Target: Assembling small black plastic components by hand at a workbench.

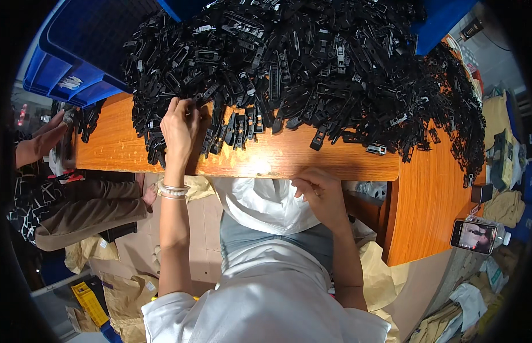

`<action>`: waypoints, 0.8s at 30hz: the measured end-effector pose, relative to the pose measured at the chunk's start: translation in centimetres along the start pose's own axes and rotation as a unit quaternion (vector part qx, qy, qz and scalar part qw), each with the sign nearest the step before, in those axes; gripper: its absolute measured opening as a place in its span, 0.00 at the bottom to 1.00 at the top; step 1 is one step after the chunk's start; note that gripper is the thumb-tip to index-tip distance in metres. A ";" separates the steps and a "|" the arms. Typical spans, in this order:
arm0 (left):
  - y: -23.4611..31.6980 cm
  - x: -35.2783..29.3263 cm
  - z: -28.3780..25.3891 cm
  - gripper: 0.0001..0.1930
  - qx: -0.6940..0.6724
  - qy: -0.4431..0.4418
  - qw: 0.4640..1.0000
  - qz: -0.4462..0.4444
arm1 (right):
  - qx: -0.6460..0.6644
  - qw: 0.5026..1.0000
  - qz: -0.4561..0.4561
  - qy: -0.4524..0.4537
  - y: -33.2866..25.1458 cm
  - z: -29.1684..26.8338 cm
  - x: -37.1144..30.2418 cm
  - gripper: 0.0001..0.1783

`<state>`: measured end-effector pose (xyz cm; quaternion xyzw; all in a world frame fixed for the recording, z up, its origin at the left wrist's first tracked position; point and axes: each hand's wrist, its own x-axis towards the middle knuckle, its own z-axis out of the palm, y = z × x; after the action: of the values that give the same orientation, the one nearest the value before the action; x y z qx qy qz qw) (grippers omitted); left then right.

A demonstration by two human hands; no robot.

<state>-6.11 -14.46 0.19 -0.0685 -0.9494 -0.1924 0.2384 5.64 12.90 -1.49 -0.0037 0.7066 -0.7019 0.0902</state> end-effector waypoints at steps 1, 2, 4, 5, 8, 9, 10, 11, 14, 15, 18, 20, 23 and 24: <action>-0.1 -0.2 0.0 0.07 0.000 0.000 1.000 0.000 | 0.000 1.000 -0.001 0.000 0.0 0.0 0.0 0.06; -0.3 -0.4 0.0 0.07 -0.015 -0.035 0.999 0.000 | -0.003 1.000 -0.005 -0.004 0.0 0.0 0.0 0.07; 0.0 -0.5 -0.3 0.07 -0.004 -0.102 0.995 -0.003 | -0.007 1.000 -0.009 -0.008 0.1 0.1 0.1 0.07; -0.1 -0.6 -0.2 0.07 -0.004 -0.102 0.995 -0.003 | -0.014 1.000 -0.016 -0.014 0.1 0.1 0.1 0.07; -0.4 -0.5 -0.1 0.06 0.025 -0.120 0.992 0.007 | -0.014 0.999 -0.010 -0.028 0.1 0.6 0.1 0.07; -0.6 -0.5 0.0 0.06 0.025 -0.120 0.992 0.007 | -0.008 0.999 0.003 -0.036 0.1 1.0 0.1 0.07; -0.7 -0.6 0.1 0.06 0.053 -0.107 0.993 0.015 | -0.008 0.999 0.002 -0.035 0.4 1.3 -0.1 0.07; -0.7 -0.6 0.2 0.06 0.080 -0.093 0.992 0.022 | 0.042 0.997 0.024 -0.061 1.1 1.8 -0.3 0.07; 0.3 -0.6 -0.7 0.03 0.096 -0.073 0.992 0.047 | 0.096 0.988 0.053 -0.107 2.2 3.2 -0.6 0.10; 1.0 -0.9 -1.1 0.03 0.094 -0.075 0.992 0.050 | 0.099 0.985 0.060 -0.131 2.4 3.5 -0.7 0.13; 5.1 -2.6 -2.0 0.01 -0.181 -0.015 0.982 0.043 | 0.285 0.953 0.084 -0.060 2.7 4.1 -0.6 0.23; 8.2 -4.8 -3.0 0.02 -0.282 -0.098 0.950 0.092 | 0.357 0.928 0.094 -0.044 1.5 4.7 -0.6 0.25; 10.2 -7.0 -2.5 0.04 -0.337 -0.164 0.921 0.108 | 0.450 0.878 0.160 -0.026 1.5 3.7 -1.0 0.24; 10.5 -7.3 -2.2 0.05 -0.354 -0.181 0.913 0.091 | 0.345 0.923 0.159 -0.055 1.5 3.3 -1.3 0.22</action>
<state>3.54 -5.97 1.96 -0.2685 -0.8356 -0.4776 0.0396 7.58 9.88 -2.83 0.1016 0.4057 -0.8774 0.2351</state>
